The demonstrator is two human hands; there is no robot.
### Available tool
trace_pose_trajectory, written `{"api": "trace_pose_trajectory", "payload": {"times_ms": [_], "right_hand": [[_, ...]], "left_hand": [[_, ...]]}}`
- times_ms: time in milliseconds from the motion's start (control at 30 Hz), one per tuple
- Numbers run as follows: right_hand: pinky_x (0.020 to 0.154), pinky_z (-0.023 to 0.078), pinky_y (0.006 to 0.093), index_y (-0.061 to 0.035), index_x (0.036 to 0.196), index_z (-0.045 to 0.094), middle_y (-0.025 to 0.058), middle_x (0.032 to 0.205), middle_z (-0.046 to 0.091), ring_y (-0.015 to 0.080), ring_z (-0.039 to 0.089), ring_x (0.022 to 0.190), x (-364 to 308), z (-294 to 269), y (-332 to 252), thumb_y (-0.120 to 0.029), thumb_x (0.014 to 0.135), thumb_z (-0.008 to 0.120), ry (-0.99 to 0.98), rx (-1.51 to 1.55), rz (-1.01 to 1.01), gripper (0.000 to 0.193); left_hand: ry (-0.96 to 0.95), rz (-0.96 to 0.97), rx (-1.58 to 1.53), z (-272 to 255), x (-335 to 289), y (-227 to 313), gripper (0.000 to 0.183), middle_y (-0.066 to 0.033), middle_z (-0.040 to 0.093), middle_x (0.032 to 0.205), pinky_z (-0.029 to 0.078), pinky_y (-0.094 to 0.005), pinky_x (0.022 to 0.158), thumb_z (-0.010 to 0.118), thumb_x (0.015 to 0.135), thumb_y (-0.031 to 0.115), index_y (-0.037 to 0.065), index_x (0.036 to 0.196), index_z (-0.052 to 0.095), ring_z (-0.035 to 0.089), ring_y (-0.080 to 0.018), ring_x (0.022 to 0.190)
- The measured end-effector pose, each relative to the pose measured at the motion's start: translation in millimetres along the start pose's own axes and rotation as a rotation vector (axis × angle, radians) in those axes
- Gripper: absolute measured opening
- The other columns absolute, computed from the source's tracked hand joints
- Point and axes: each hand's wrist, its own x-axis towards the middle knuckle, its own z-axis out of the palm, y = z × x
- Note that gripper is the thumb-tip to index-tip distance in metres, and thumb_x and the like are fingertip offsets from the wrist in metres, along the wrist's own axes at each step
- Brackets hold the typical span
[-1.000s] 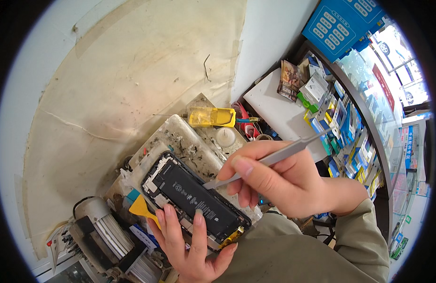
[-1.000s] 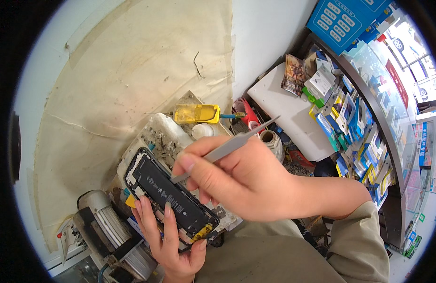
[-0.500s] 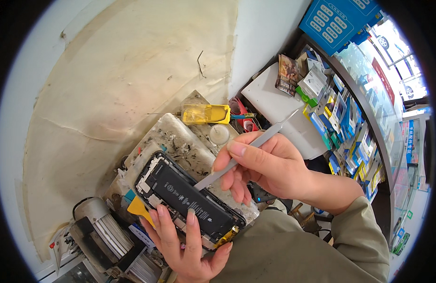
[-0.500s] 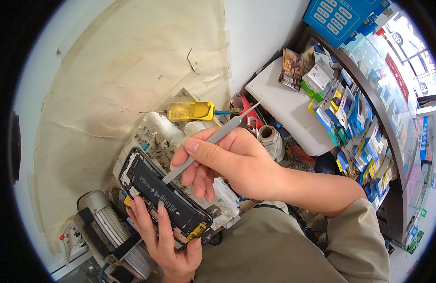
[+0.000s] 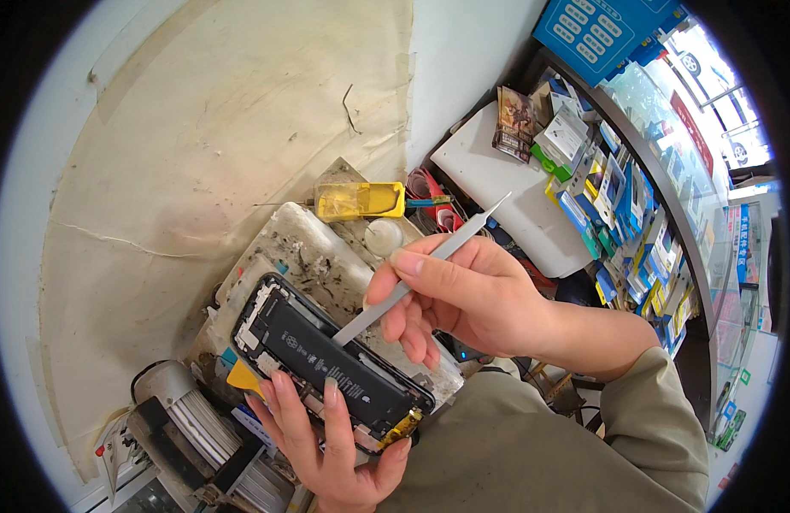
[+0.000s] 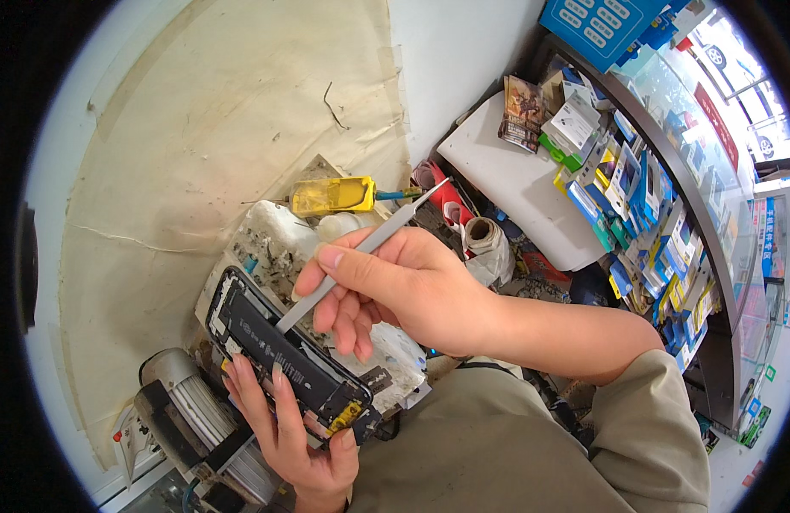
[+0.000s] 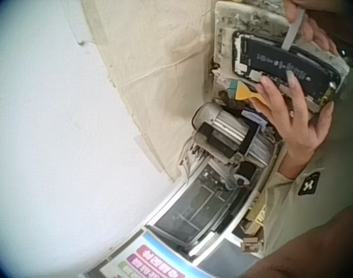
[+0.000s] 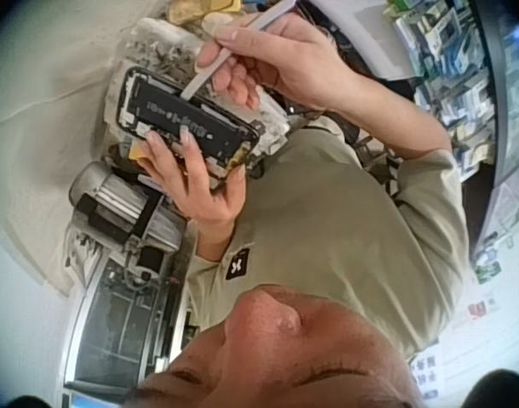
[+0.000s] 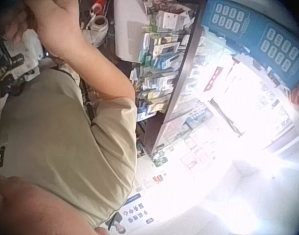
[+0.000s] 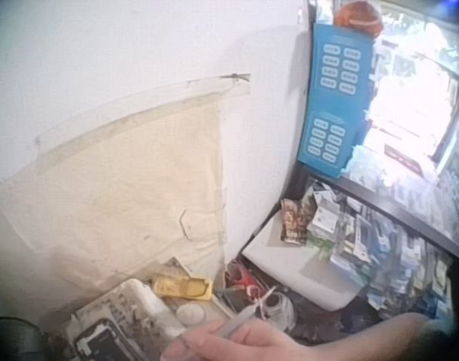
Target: The person uses tweezers and a screwdriver to remove the battery and adhesive from a disassembled smartphone. They carefully pry and lift components while working at a cluttered electronics repair bench.
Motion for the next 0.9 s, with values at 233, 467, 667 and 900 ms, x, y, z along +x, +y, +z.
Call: {"api": "trace_pose_trajectory", "payload": {"times_ms": [233, 467, 667, 900], "right_hand": [[0.063, 0.057, 0.0263, 0.0021, 0.117, 0.07, 0.0079, 0.089, 0.073, 0.0135, 0.072, 0.073, -6, 9, 0, -0.028, 0.116, 0.051, 0.051, -0.111, -0.042, 0.036], [0.057, 0.055, 0.0254, 0.0031, 0.111, 0.071, 0.0081, 0.084, 0.072, 0.0116, 0.069, 0.068, -9, 23, -4, -0.025, 0.116, 0.05, 0.057, -0.265, -0.038, 0.036], [0.052, 0.054, 0.0276, 0.0028, 0.11, 0.071, 0.0114, 0.085, 0.076, 0.0142, 0.07, 0.063, -4, 14, 0, -0.026, 0.116, 0.047, 0.058, -0.125, 0.028, 0.038], [0.052, 0.053, 0.0279, 0.0018, 0.111, 0.071, 0.0113, 0.085, 0.076, 0.0147, 0.07, 0.063, 3, 10, 7, -0.028, 0.116, 0.048, 0.038, 0.029, 0.101, 0.038]], "left_hand": [[0.026, -0.059, -0.013, 0, 7, 7, 0.1, -0.0346, 0.04, 0.164, 0.022, -0.0658, 0.127, 0.06, 0.099, 0.058, -0.014, 0.161, 0.031, 0.038, -0.0544, 0.152], [-0.024, -0.104, 0.02, -17, 15, 15, 0.093, -0.0329, 0.048, 0.16, 0.019, -0.0648, 0.128, 0.06, 0.099, 0.049, -0.015, 0.16, 0.031, 0.045, -0.0492, 0.151], [-0.02, -0.13, 0.087, -19, 21, 18, 0.097, -0.0299, 0.056, 0.154, 0.016, -0.0691, 0.127, 0.074, 0.09, 0.041, -0.014, 0.16, 0.035, 0.057, -0.0437, 0.143], [-0.007, -0.149, 0.111, -21, 25, 22, 0.086, -0.0288, 0.06, 0.15, 0.018, -0.0688, 0.127, 0.073, 0.094, 0.035, -0.012, 0.158, 0.039, 0.06, -0.0418, 0.14]]}}
